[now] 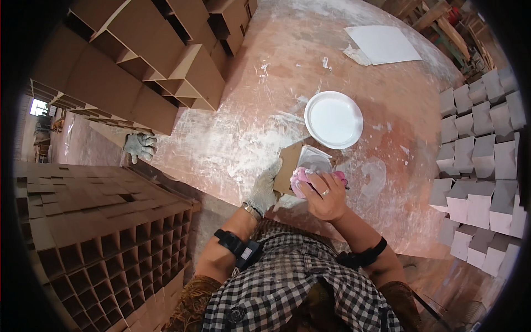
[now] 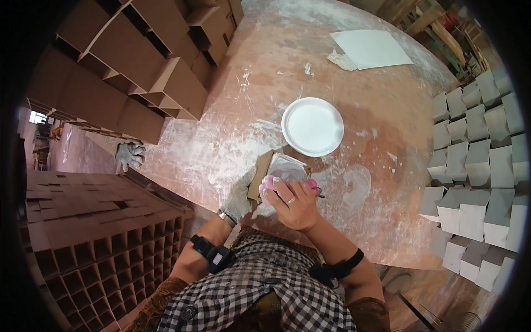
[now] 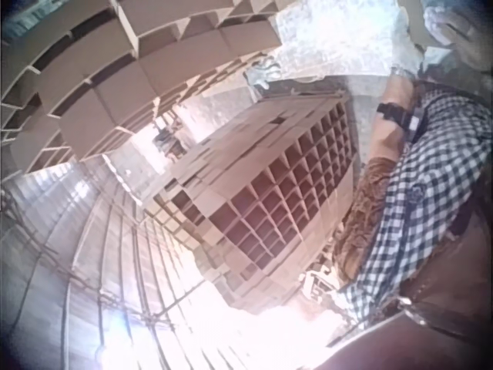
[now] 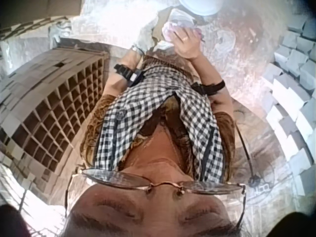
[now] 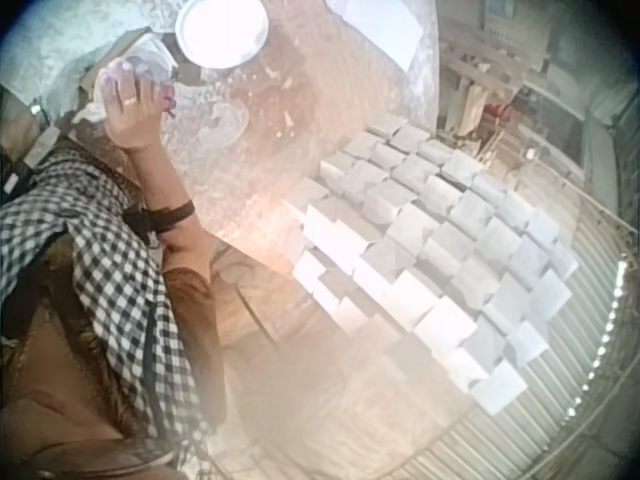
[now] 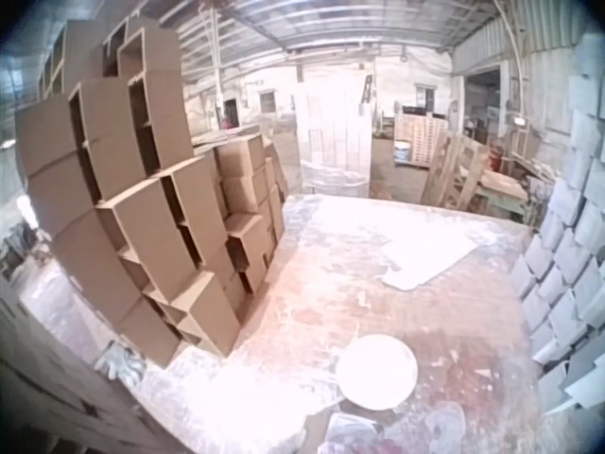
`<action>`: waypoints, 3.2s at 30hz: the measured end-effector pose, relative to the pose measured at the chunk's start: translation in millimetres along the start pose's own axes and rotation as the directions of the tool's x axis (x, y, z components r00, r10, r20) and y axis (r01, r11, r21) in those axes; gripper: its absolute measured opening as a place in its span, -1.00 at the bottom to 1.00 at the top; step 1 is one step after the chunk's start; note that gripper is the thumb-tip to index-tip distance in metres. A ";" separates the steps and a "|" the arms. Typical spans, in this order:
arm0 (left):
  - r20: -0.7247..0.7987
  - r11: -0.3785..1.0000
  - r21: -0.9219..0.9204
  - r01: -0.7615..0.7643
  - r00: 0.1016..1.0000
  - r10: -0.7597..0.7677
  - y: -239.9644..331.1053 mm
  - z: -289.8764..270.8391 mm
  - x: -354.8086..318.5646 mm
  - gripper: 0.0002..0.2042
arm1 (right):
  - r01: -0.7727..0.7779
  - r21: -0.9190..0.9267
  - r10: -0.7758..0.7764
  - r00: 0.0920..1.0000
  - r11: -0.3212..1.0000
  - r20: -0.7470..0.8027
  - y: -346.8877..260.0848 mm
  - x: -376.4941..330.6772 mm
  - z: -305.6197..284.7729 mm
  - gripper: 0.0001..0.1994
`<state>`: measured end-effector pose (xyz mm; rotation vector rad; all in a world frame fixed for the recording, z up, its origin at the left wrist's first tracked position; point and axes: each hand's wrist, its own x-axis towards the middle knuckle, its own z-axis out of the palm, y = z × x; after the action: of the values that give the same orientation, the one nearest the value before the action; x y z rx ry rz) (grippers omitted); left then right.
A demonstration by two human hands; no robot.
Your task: Apply white paint or glue to the inside edges of cardboard or wood boxes and stack them.
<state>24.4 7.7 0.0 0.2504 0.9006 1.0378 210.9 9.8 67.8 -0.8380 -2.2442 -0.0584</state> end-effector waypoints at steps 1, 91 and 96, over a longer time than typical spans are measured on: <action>0.051 0.961 0.235 -0.145 0.989 0.137 -2.8 3.8 -8.1 -0.57 | -0.068 0.033 0.067 0.997 0.997 0.022 -1.9 0.4 -0.3 -0.63; -0.054 0.911 -0.392 0.126 0.986 -0.160 0.1 -56.6 -47.7 -0.49 | -0.553 0.180 0.518 0.830 0.814 0.207 -32.1 39.3 14.5 -0.70; -0.031 0.873 -0.457 0.171 0.978 -0.208 -3.8 -43.9 -58.1 -0.54 | -0.740 0.129 0.701 0.669 0.661 0.246 -21.0 45.3 9.7 -0.68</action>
<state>-17.5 -52.0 0.6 -0.2706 0.7123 1.0469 169.0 21.0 94.3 -1.6040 -1.8496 0.6599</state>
